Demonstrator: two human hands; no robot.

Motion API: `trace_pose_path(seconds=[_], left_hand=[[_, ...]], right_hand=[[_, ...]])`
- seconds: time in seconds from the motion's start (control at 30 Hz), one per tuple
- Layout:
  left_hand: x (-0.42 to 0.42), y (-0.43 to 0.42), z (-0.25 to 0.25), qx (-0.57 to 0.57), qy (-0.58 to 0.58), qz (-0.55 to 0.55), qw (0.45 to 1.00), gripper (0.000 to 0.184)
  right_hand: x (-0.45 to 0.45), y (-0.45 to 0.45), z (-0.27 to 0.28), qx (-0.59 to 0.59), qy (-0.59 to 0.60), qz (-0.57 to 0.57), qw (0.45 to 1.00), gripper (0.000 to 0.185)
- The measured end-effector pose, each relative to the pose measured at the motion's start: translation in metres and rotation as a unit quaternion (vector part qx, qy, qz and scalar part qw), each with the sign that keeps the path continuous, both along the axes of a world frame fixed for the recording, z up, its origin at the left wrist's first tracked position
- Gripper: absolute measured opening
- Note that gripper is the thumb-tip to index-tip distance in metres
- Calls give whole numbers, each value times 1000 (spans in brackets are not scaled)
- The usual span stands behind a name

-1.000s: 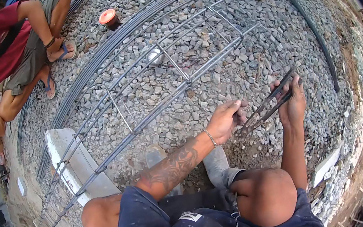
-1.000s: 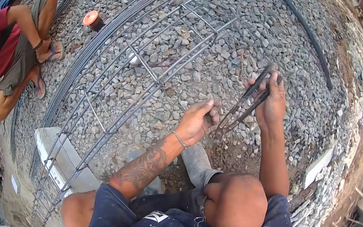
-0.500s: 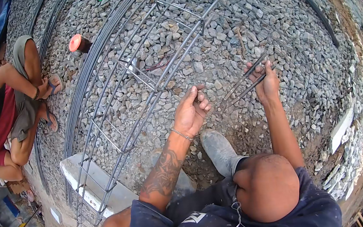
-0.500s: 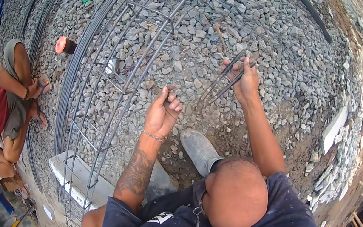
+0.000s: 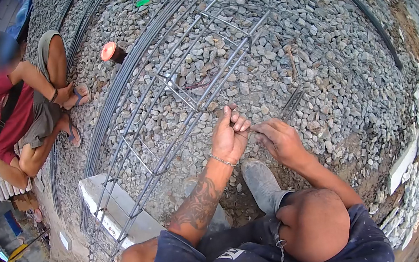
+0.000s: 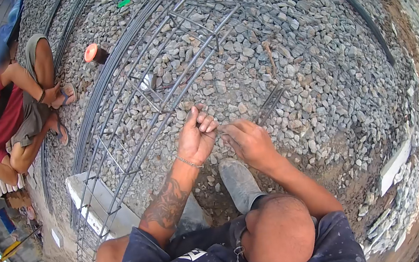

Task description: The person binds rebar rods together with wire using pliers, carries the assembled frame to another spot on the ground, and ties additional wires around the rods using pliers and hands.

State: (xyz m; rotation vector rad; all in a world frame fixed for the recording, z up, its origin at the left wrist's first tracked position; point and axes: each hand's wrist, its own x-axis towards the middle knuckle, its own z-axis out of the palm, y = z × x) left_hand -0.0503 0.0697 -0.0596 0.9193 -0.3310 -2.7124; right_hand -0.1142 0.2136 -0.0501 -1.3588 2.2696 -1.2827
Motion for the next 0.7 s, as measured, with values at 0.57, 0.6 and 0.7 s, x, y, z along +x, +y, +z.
trace_pose_path(seconds=[0.57, 0.6, 0.7], left_hand=[[14, 12, 25, -828, -44, -241, 504, 25], [14, 10, 24, -715, 25, -397, 575, 22], [6, 0, 42, -625, -4, -445, 641, 22]], right_hand=[[-33, 28, 31, 109, -143, 53, 982, 5], [-36, 27, 34, 125, -171, 58, 976, 5], [-37, 28, 31, 148, -74, 68, 984, 9]])
